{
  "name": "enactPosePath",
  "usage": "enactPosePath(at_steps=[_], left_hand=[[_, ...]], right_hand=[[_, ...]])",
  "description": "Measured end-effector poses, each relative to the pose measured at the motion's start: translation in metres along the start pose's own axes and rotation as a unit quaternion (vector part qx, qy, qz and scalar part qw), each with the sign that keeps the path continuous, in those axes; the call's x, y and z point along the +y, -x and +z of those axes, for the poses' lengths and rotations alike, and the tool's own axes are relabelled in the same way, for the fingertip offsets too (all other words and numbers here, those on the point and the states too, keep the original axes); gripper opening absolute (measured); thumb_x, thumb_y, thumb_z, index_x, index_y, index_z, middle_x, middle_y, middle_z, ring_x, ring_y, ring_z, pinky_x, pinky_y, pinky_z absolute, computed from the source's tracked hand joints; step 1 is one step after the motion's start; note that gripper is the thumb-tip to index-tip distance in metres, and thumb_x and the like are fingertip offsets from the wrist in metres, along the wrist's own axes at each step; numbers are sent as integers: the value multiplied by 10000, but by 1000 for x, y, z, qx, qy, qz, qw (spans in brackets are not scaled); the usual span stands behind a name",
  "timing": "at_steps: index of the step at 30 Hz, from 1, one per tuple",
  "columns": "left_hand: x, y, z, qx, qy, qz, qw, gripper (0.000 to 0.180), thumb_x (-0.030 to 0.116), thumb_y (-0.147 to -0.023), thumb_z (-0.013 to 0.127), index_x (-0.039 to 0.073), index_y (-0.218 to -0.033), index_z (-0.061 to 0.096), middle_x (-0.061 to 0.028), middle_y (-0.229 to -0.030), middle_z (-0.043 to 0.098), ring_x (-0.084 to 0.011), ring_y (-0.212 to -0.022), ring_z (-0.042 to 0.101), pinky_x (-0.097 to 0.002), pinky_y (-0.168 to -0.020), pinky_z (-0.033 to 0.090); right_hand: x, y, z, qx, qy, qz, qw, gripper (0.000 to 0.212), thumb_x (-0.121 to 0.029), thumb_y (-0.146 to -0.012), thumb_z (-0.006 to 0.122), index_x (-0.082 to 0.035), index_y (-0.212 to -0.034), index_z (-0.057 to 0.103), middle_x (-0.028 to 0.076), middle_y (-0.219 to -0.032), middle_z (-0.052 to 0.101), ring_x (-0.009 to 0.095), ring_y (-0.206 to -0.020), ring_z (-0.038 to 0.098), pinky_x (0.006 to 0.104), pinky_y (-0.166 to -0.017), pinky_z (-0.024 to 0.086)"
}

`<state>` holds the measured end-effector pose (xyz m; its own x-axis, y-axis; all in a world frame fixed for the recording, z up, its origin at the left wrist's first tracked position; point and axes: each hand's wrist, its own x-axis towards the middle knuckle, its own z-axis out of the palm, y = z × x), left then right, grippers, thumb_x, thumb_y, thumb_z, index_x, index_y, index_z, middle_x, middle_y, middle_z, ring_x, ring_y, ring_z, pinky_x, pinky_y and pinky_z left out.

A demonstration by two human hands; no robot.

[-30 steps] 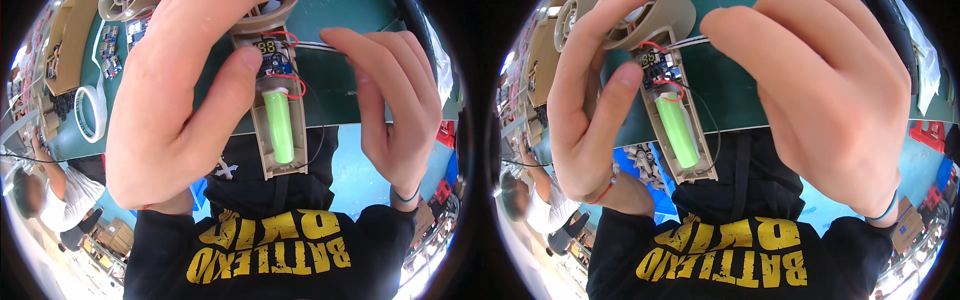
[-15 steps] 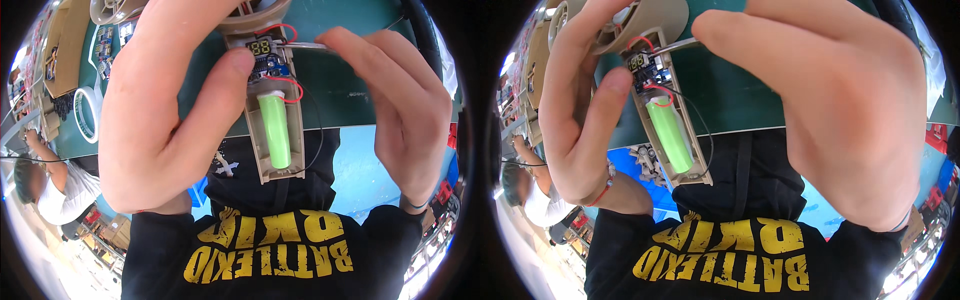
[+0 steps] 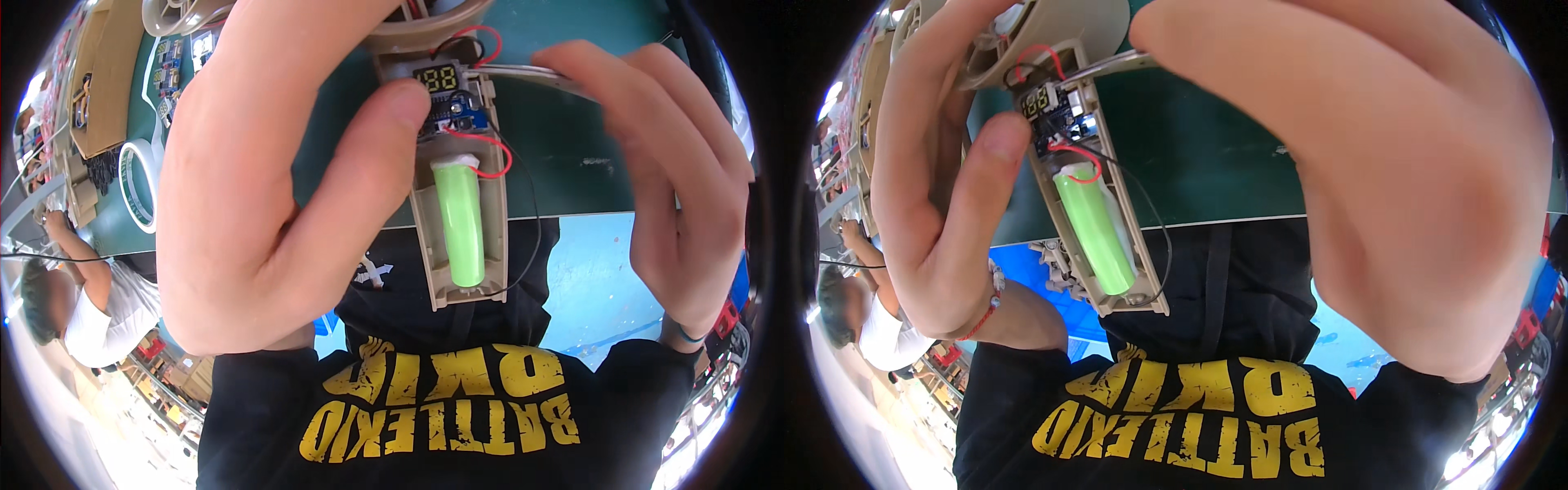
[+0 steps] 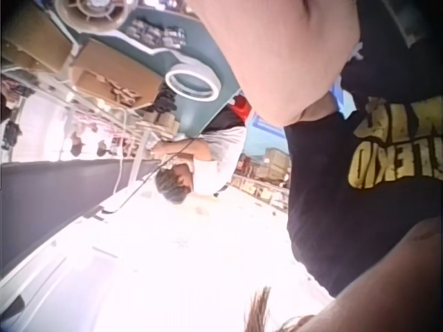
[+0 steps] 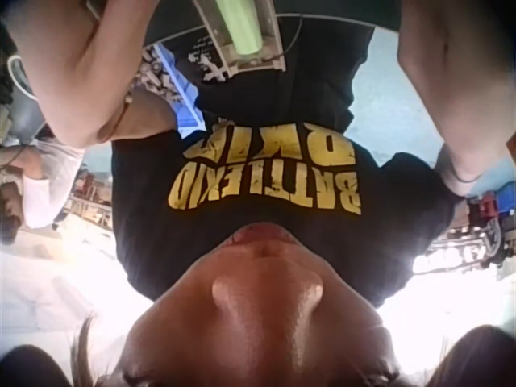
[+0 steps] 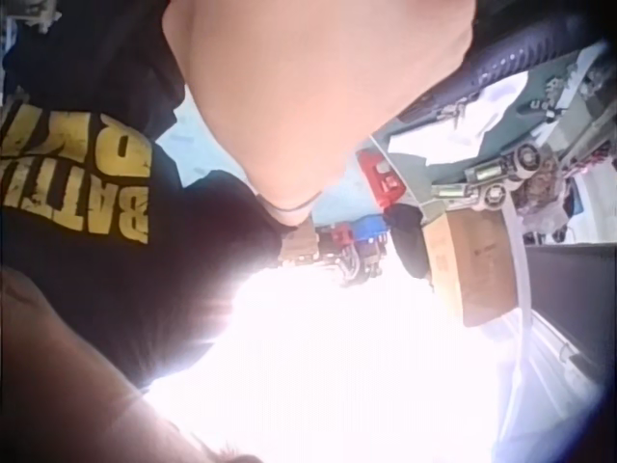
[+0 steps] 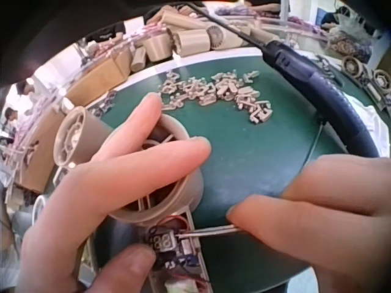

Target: Assembling the components of small portable hand-held fans on an industrial production line.

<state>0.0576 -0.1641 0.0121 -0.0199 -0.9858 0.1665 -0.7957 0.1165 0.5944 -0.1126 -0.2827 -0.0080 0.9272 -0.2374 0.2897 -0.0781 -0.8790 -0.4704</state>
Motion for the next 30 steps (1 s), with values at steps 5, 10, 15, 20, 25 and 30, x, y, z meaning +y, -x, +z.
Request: enactPosePath(at_steps=[5, 10, 15, 20, 25, 30], left_hand=[[3, 1, -7, 6, -4, -3, 1000, 415, -34, -731, 663, 109, -1117, 613, -148, -1289, 517, -381, -1173, 493, -432, -946, 444], [4, 4, -7, 8, -6, -5, 1000, 414, -32, -733, 664, 109, -1118, 611, -149, -1289, 516, -382, -1173, 492, -432, -946, 445], [0, 2, -4, 7, -4, -12, 1000, 412, -31, -736, 666, 109, -1119, 610, -149, -1288, 516, -383, -1173, 491, -433, -945, 445], [2, -1, -5, 10, 3, -8, 1000, 410, -29, -738, 667, 109, -1120, 609, -150, -1288, 516, -384, -1174, 490, -433, -945, 445], [-1, 0, -10, 12, 4, -20, 1000, 409, -27, -741, 669, 109, -1121, 608, -150, -1287, 515, -385, -1174, 489, -434, -944, 445], [-6, 3, -12, 31, -14, -15, 999, 407, -26, -744, 670, 109, -1122, 607, -150, -1287, 515, -385, -1175, 488, -435, -943, 446]], right_hand=[[0, -2, -7, -12, 48, -8, 999, 378, 139, -844, 504, 20, -1179, 635, 117, -907, 579, 201, -732, 588, 261, -596, 444], [1, 4, -6, -44, 50, 31, 997, 392, 136, -848, 502, 12, -1196, 630, 113, -884, 559, 200, -713, 572, 263, -588, 437], [1, 3, 0, -18, 35, -3, 999, 395, 147, -831, 502, 28, -1184, 634, 126, -900, 561, 214, -743, 580, 268, -593, 439], [-1, 10, -1, -4, 51, -15, 999, 409, 152, -802, 514, 42, -1176, 638, 143, -918, 572, 229, -753, 587, 273, -595, 442], [-11, 2, 4, 7, 60, 10, 998, 421, 161, -791, 507, 48, -1177, 633, 152, -915, 583, 231, -754, 586, 281, -595, 439], [-2, 1, 7, -10, 10, 8, 1000, 400, 142, -841, 477, 30, -1199, 615, 127, -842, 566, 210, -726, 559, 274, -588, 424]])
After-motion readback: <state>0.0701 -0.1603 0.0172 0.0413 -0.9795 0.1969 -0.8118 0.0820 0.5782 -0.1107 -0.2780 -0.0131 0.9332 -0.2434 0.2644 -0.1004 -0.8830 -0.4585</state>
